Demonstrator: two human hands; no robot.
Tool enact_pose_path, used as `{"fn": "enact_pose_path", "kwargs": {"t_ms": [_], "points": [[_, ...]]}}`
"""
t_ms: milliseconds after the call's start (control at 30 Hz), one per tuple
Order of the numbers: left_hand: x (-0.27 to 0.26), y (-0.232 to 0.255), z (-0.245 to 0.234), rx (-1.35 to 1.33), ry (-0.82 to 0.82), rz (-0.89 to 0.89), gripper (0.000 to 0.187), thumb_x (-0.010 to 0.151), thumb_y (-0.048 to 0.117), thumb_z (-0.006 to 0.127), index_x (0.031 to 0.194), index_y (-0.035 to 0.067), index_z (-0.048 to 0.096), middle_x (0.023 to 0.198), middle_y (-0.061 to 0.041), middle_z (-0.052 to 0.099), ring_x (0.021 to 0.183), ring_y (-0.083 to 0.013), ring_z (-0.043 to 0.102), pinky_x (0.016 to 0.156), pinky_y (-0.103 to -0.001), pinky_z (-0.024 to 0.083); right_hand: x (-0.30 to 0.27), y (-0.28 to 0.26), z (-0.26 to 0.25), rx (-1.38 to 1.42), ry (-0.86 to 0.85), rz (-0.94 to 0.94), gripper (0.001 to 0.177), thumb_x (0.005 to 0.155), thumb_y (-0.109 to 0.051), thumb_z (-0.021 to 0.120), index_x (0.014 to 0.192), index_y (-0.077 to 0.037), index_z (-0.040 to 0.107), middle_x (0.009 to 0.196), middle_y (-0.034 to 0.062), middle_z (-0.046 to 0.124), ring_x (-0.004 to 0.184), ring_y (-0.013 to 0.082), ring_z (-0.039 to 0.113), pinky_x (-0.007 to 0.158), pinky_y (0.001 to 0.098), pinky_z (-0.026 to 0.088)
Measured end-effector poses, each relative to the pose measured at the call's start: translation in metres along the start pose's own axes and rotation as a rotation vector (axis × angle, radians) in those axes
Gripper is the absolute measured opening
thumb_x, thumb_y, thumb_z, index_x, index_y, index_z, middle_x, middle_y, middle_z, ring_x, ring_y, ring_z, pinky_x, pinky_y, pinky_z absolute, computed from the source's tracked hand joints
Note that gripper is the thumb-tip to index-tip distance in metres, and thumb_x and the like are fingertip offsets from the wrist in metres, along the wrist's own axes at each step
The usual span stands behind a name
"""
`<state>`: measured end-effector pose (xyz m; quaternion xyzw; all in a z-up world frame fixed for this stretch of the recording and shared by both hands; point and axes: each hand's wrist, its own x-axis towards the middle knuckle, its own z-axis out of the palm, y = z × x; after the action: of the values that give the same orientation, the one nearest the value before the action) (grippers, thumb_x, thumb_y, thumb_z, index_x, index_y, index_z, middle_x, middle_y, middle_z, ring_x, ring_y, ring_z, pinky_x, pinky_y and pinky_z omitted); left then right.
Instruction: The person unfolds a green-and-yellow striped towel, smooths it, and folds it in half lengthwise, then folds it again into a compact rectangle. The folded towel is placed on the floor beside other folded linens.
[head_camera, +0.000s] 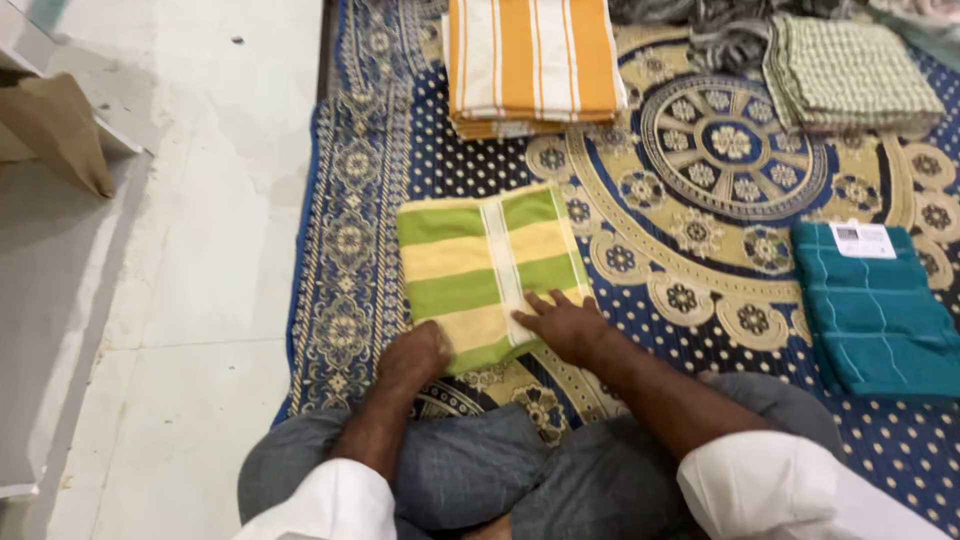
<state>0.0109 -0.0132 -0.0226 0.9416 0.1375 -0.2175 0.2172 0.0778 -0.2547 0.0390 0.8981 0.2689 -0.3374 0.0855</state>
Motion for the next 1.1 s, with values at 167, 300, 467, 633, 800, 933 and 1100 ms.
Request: {"fn": "enact_pose_path", "kwargs": {"t_ms": [167, 300, 467, 633, 800, 933, 1100], "points": [[-0.018, 0.000, -0.023, -0.231, -0.312, -0.034, 0.021, 0.085, 0.022, 0.065, 0.103, 0.011, 0.066, 0.078, -0.010, 0.077, 0.080, -0.0298, 0.080, 0.078, -0.045, 0.063, -0.011, -0.003, -0.014, -0.033, -0.084, -0.064, 0.073, 0.098, -0.004, 0.044, 0.160, -0.038, 0.024, 0.172, -0.0002, 0.004, 0.154, 0.0380, 0.016, 0.118, 0.0591, 0.033], [-0.024, 0.021, -0.029, 0.076, -0.249, -0.086, 0.018, 0.088, 0.022, 0.067, 0.092, 0.009, 0.078, 0.076, -0.009, 0.073, 0.081, -0.0254, 0.075, 0.079, -0.042, 0.056, -0.016, -0.008, -0.012, -0.088, -0.021, -0.036, 0.059, 0.100, -0.014, 0.046, 0.156, -0.031, 0.040, 0.168, 0.0066, 0.029, 0.143, 0.0344, 0.047, 0.114, 0.0528, 0.045], [-0.019, 0.045, -0.013, -0.010, 0.294, 0.201, 0.034, 0.093, 0.024, 0.060, 0.123, 0.010, 0.066, 0.126, -0.015, 0.067, 0.122, -0.0335, 0.063, 0.101, -0.052, 0.051, 0.012, -0.033, 0.002, 0.101, 0.530, -0.235, 0.045, 0.105, -0.020, 0.047, 0.149, -0.012, 0.051, 0.157, 0.0131, 0.046, 0.146, 0.0344, 0.047, 0.119, 0.0544, 0.041], [0.013, 0.048, 0.001, 0.033, 0.265, 0.256, 0.071, 0.097, 0.039, 0.057, 0.156, 0.008, 0.032, 0.166, -0.022, 0.014, 0.151, -0.0482, 0.007, 0.116, -0.070, 0.014, 0.056, -0.053, 0.024, 0.135, 0.807, -0.242, 0.062, 0.099, -0.026, 0.048, 0.156, -0.007, 0.037, 0.166, 0.0143, 0.028, 0.152, 0.0352, 0.027, 0.115, 0.0625, 0.027], [0.030, 0.044, 0.005, 0.125, 0.064, 0.162, 0.090, 0.095, 0.055, 0.054, 0.163, 0.018, 0.009, 0.172, -0.014, -0.008, 0.155, -0.0413, -0.014, 0.120, -0.067, 0.002, 0.073, -0.046, 0.035, 0.081, 0.724, -0.139, 0.064, 0.103, -0.041, 0.042, 0.160, -0.015, 0.028, 0.170, 0.0073, 0.018, 0.157, 0.0269, 0.017, 0.122, 0.0608, 0.020], [0.032, 0.047, -0.001, 0.140, -0.009, 0.142, 0.113, 0.085, 0.068, 0.066, 0.164, 0.019, 0.002, 0.171, -0.011, -0.013, 0.155, -0.0391, -0.017, 0.121, -0.068, 0.001, 0.081, -0.034, 0.029, 0.009, 0.487, -0.026, 0.070, 0.105, -0.055, 0.034, 0.162, -0.022, 0.012, 0.172, 0.0024, 0.002, 0.157, 0.0252, 0.006, 0.121, 0.0650, 0.007], [0.024, 0.045, -0.008, 0.114, 0.008, 0.137, 0.136, 0.066, 0.074, 0.080, 0.164, 0.023, 0.001, 0.173, -0.006, -0.013, 0.157, -0.0346, -0.016, 0.122, -0.067, 0.001, 0.081, 0.017, 0.030, 0.151, 0.624, 0.220, 0.078, 0.103, -0.066, 0.035, 0.164, -0.025, 0.009, 0.173, 0.0000, -0.002, 0.159, 0.0263, 0.005, 0.119, 0.0706, 0.007]]}}
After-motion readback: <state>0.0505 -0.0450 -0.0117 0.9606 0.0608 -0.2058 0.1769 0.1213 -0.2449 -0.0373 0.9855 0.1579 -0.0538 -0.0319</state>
